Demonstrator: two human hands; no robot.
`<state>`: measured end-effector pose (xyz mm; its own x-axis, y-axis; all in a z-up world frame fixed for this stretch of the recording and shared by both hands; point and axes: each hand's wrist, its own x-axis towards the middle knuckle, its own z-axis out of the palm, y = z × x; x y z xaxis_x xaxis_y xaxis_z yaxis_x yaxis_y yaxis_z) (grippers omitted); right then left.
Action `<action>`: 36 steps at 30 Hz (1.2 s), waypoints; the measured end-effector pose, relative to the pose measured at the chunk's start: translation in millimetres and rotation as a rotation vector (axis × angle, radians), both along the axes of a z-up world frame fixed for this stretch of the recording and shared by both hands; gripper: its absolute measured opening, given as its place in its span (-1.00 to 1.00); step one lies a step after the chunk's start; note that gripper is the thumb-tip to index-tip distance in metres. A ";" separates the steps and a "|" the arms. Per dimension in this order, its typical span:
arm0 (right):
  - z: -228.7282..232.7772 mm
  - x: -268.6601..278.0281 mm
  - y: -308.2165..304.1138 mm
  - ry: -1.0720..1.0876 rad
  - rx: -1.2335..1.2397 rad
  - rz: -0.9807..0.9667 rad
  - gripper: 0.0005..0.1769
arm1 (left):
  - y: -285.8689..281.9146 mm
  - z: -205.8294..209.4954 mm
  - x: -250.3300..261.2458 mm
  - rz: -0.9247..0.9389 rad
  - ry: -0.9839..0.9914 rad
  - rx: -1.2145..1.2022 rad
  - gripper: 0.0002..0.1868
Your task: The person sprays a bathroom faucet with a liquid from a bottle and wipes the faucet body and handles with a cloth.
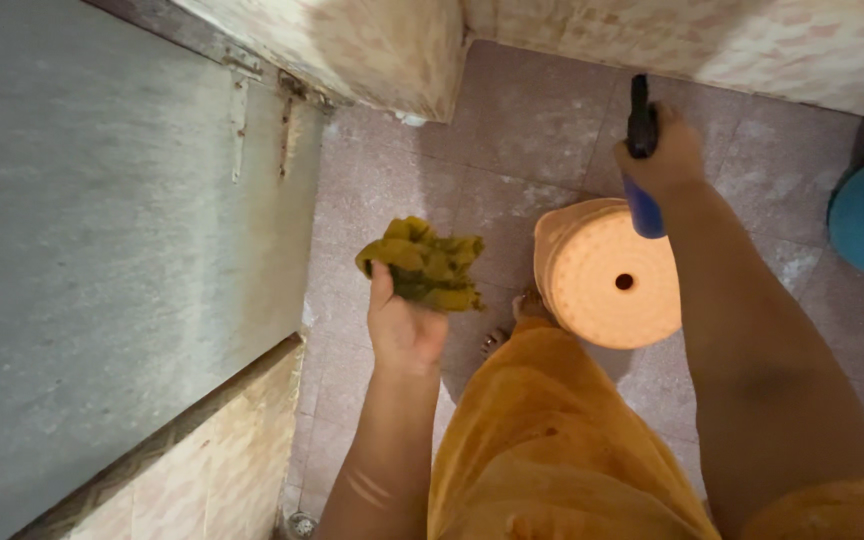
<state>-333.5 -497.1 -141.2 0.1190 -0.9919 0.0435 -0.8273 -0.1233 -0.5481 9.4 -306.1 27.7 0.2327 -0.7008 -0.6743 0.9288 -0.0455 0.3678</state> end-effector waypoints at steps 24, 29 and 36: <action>19.7 -127.3 43.2 0.099 0.026 -0.092 -0.49 | -8.9 21.8 -14.5 -0.085 -0.019 0.044 -0.48; 37.7 -144.8 64.1 -0.090 0.043 -0.206 -0.46 | -4.5 24.0 -16.5 -0.098 -0.004 0.024 -0.50; 57.8 -183.2 93.1 0.059 -0.006 -0.242 -0.52 | 3.8 37.8 -16.9 -0.144 -0.014 0.010 -0.50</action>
<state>-516.7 -404.0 -83.4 -0.1194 -0.9916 0.0498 -0.8637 0.0790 -0.4977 -7.5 -302.3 65.6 0.1398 -0.7209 -0.6788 0.9073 -0.1814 0.3794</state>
